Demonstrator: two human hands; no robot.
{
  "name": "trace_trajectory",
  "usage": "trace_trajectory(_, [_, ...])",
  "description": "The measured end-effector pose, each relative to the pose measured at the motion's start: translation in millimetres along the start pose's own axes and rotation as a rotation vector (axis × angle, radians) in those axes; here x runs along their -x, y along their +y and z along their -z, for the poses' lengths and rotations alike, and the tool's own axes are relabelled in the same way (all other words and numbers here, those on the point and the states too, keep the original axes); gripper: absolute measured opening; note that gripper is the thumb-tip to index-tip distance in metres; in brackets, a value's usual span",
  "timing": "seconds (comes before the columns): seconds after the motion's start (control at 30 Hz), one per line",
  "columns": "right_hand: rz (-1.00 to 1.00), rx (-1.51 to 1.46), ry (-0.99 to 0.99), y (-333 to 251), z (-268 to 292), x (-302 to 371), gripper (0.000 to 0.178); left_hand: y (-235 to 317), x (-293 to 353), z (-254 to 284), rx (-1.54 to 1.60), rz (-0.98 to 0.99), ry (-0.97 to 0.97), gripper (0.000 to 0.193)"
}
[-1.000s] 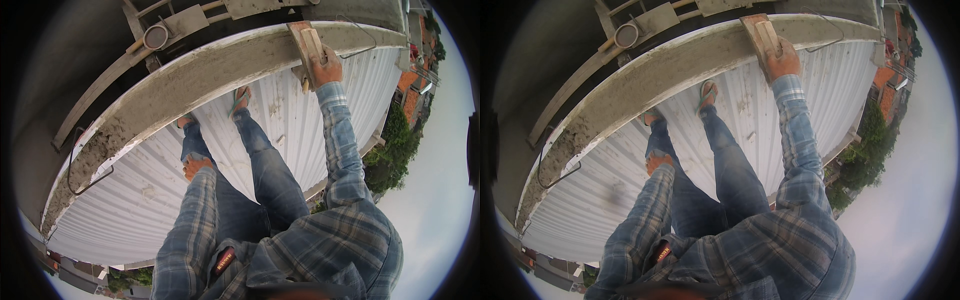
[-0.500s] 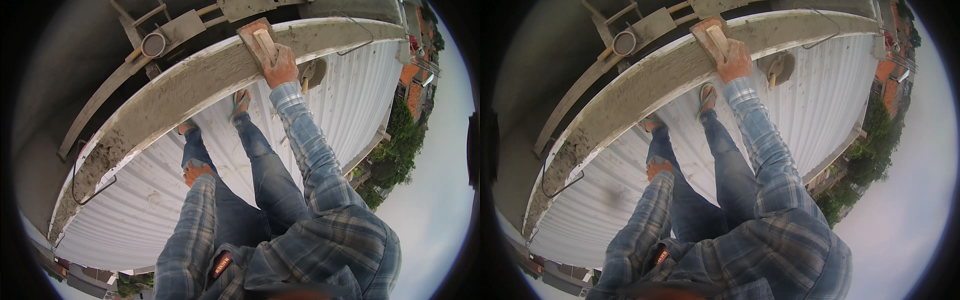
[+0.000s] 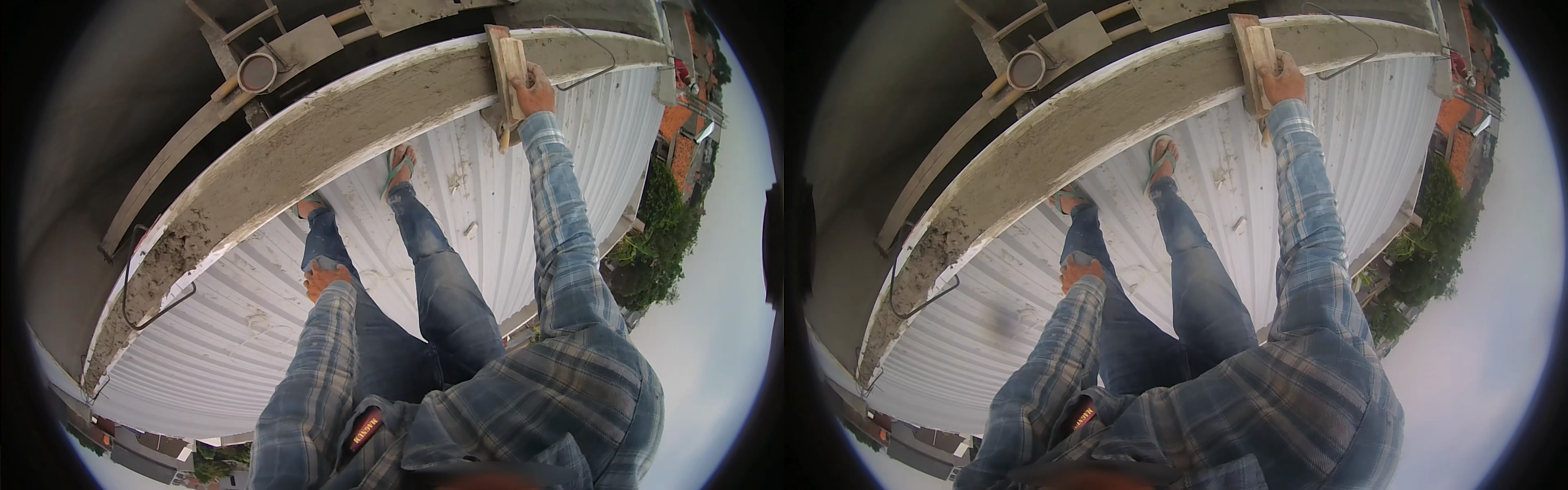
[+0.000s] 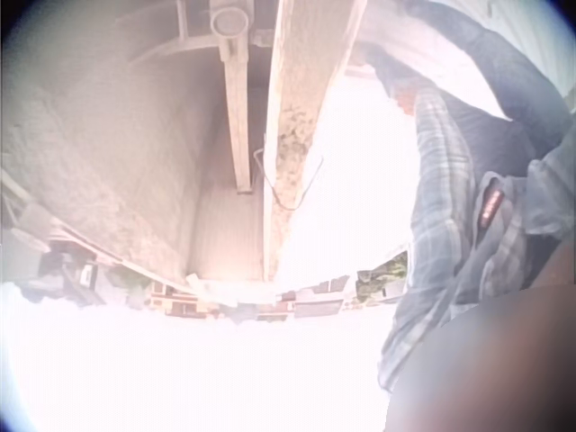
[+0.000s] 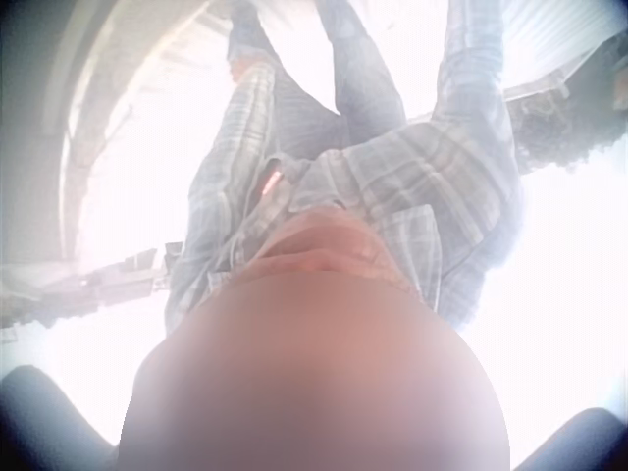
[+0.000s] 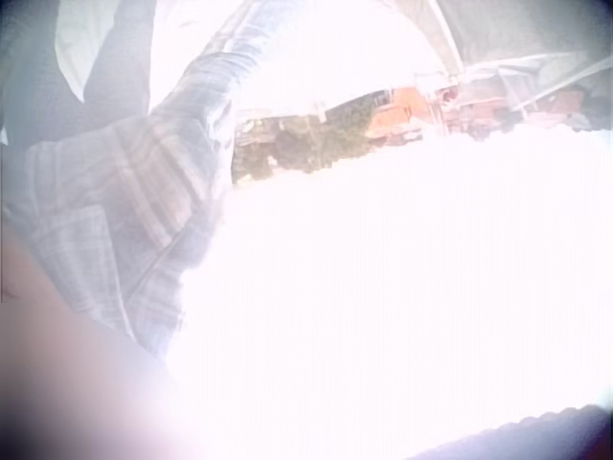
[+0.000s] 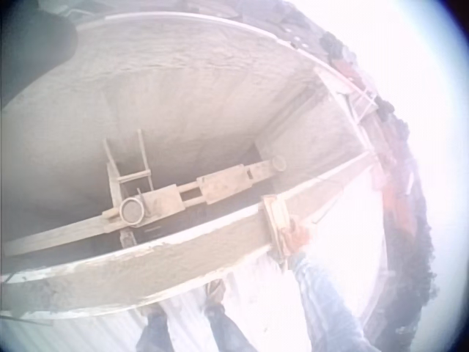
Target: The person applies wet plaster to a curved concrete beam using a trowel and a wooden float. They repeatedly scoop plaster from a bucket, spread it along the beam, and smooth the surface with the float.
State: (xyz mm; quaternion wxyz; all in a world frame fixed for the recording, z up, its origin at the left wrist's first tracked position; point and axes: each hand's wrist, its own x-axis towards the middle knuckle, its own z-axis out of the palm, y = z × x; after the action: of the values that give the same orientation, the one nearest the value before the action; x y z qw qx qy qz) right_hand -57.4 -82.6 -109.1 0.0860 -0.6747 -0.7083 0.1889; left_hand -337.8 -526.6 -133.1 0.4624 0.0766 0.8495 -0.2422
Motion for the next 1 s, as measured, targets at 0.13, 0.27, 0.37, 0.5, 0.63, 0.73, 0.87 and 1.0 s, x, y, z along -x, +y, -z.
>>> trace_trajectory(0.13, [0.136, 0.002, -0.084, -115, -43, 101, 0.048, 1, 4, -8, 0.038, 0.021, 0.034, 0.069])
trace_trajectory(0.27, [0.345, -0.09, -0.193, -161, -50, 146, 0.046, -2, 4, -9, 0.037, 0.005, 0.026, 0.069])
trace_trajectory(0.37, [0.122, -0.101, 0.038, -119, -20, 89, 0.044, -3, 3, -8, 0.014, 0.034, 0.0, 0.07])
trace_trajectory(0.5, [-0.053, 0.159, 0.083, -64, -11, 49, 0.048, 2, 8, 0, 0.007, -0.01, -0.042, 0.072])
trace_trajectory(0.63, [0.038, -0.091, -0.063, -157, -67, 130, 0.049, -4, 4, -5, 0.006, 0.007, -0.007, 0.072])
trace_trajectory(0.73, [0.176, -0.193, -0.155, -239, -109, 205, 0.044, 1, 4, -9, 0.023, -0.002, 0.015, 0.068])
trace_trajectory(0.87, [0.159, -0.39, -0.364, -312, -132, 259, 0.044, -2, -1, -23, 0.069, -0.031, 0.015, 0.064])
trace_trajectory(1.0, [0.204, -0.501, -0.273, -310, -124, 253, 0.043, -20, -29, -48, 0.118, -0.063, -0.016, 0.063])
